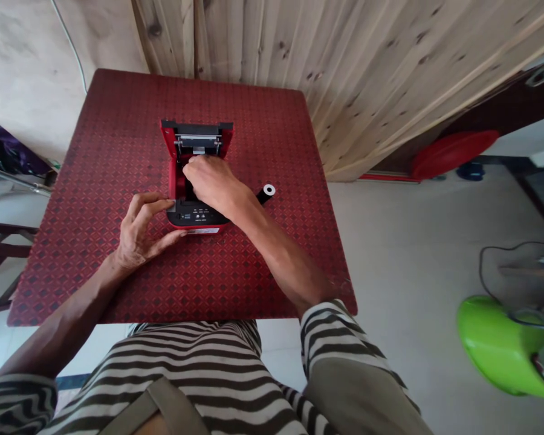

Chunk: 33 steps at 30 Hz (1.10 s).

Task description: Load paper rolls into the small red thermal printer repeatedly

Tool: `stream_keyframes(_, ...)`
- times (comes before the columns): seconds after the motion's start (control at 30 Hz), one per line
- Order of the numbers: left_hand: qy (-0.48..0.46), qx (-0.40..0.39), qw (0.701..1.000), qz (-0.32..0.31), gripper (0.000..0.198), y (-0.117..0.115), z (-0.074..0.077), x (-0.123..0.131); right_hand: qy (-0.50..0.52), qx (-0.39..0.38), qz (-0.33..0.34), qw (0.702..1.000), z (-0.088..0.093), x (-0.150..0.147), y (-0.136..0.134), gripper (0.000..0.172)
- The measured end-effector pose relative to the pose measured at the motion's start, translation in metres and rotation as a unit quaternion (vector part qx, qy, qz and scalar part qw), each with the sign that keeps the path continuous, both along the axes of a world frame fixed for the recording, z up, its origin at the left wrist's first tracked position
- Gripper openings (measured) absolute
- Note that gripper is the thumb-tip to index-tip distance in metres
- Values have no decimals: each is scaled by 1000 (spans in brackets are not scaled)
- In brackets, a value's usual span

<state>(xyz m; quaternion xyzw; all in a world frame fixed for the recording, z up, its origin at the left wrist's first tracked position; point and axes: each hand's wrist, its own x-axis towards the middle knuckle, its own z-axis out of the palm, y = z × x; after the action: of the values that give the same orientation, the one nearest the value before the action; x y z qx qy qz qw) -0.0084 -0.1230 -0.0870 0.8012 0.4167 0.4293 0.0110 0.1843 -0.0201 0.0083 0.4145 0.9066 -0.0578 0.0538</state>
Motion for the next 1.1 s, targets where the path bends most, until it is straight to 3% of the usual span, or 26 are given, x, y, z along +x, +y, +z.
stream_keyframes(0.17,-3,0,1000,0,58,1,-1,0,37,31,-29,998,1,4,-9,22)
stream_keyframes(0.27,0,1,1000,6,58,1,-2,0,123,69,-38,989,10,17,-25,22)
stream_keyframes(0.4,-8,1,1000,2,58,1,-2,0,359,102,-56,926,33,53,-70,17)
stream_keyframes(0.47,-12,2,1000,-1,60,1,-1,-1,456,31,-38,889,34,71,-98,19)
stream_keyframes(0.53,-5,1,1000,2,62,0,1,-1,489,-75,-42,868,17,80,-123,26)
stream_keyframes(0.6,4,-2,1000,5,64,0,3,-2,486,-134,-47,862,-16,82,-141,30)
stream_keyframes(0.7,1,-2,1000,-2,66,1,5,-3,482,-139,-93,860,-75,76,-157,30)
stream_keyframes(0.8,-2,-2,1000,-5,68,2,6,-2,494,-140,-128,848,-105,72,-165,31)
stream_keyframes(0.87,-1,-7,1000,-3,67,3,7,-2,497,-161,-132,843,-103,74,-168,41)
stream_keyframes(0.97,-6,-4,1000,-3,66,3,6,-1,505,-186,-163,827,-82,89,-167,57)
stream_keyframes(1.03,-7,2,1000,0,65,4,5,-2,521,-147,-232,808,-69,107,-157,39)
stream_keyframes(1.1,-3,15,1000,1,64,5,3,-2,527,-56,-313,789,-66,128,-138,20)
